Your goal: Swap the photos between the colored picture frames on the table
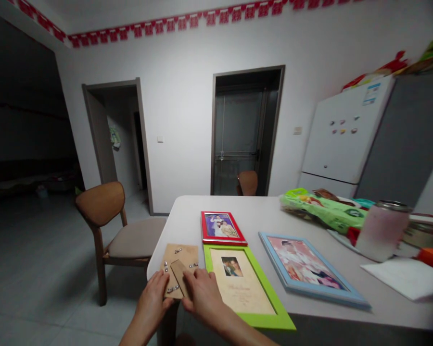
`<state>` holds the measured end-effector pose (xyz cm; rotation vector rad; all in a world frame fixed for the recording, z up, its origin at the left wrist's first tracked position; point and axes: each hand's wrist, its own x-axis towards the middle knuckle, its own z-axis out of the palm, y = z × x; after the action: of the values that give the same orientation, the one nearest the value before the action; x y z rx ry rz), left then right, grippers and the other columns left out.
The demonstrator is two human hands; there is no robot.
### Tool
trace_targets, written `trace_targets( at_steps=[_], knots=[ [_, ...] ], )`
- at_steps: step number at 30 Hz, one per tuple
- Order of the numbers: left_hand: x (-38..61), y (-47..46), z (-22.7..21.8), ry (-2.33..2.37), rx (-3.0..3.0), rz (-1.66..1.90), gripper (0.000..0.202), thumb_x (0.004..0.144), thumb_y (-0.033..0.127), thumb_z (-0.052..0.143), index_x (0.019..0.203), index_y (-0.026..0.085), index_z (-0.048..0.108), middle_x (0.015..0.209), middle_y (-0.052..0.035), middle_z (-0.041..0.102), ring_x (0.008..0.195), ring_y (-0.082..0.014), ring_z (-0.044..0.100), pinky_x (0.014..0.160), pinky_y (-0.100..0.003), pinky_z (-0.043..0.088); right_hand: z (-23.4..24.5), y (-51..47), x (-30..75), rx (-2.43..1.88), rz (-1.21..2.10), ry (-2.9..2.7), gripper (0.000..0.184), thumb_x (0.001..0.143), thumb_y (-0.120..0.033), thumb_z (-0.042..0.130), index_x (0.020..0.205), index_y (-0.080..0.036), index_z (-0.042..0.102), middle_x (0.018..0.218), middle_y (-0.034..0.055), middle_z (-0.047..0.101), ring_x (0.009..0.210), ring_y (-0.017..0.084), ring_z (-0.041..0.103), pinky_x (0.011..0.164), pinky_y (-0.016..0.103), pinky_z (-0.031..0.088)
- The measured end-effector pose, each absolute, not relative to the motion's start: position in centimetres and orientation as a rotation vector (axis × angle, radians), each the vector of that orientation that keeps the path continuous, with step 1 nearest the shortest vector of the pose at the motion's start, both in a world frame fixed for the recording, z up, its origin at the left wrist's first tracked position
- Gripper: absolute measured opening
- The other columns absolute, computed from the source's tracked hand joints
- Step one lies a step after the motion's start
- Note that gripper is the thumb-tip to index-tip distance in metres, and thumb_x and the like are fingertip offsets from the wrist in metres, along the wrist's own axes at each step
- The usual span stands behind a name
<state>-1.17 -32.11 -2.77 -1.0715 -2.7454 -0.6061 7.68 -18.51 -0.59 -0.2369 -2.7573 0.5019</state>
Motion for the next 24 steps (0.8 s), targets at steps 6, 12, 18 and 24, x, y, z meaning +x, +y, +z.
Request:
trace_targets(
  at_steps=[6,12,18,24],
  knots=[
    [1.3,-31.1,-0.9,-2.542,-1.187,-0.831,0.045,0.060,0.014,0.060,0.104,0.016,0.052,0.114,-0.0109,0.052,0.106,-0.0218,0.047,0.092,-0.034,0.037,0.9,-15.4,10.7,-0.190,0.755,-2.579,0.050,0.058,-0.018,0.050,0.108,-0.019,0.051,0.098,0.0080,0.052,0.092,0.020,0.045,0.082,0.032,0.034],
    [6.0,-26.4,0.3,-2.494,-1.475,-0.970,0.048,0.059,0.016,0.067,0.104,0.017,0.051,0.114,-0.0106,0.052,0.107,-0.0240,0.045,0.092,-0.037,0.037,1.8,-10.3,17.3,-0.302,0.862,-2.600,0.043,0.061,-0.023,0.047,0.104,-0.023,0.053,0.101,0.0070,0.051,0.098,0.022,0.045,0.088,0.033,0.033],
    [8.1,-22.6,0.0,-2.612,-1.634,-0.909,0.035,0.067,0.024,0.060,0.101,0.020,0.051,0.116,-0.0038,0.049,0.108,-0.0196,0.043,0.094,-0.031,0.032,0.1,-6.7,19.6,-0.448,0.806,-2.636,0.037,0.062,-0.024,0.046,0.097,-0.022,0.058,0.100,0.0074,0.051,0.097,0.022,0.046,0.089,0.032,0.033],
    [7.5,-22.5,-0.8,-2.684,-1.612,-0.759,0.020,0.071,0.025,0.055,0.090,0.018,0.056,0.114,-0.0057,0.051,0.109,-0.0209,0.041,0.094,-0.033,0.029,-1.7,-6.6,18.7,-0.419,0.632,-2.637,0.035,0.065,-0.026,0.047,0.096,-0.020,0.060,0.098,0.0084,0.054,0.095,0.021,0.047,0.087,0.032,0.033]
  ],
)
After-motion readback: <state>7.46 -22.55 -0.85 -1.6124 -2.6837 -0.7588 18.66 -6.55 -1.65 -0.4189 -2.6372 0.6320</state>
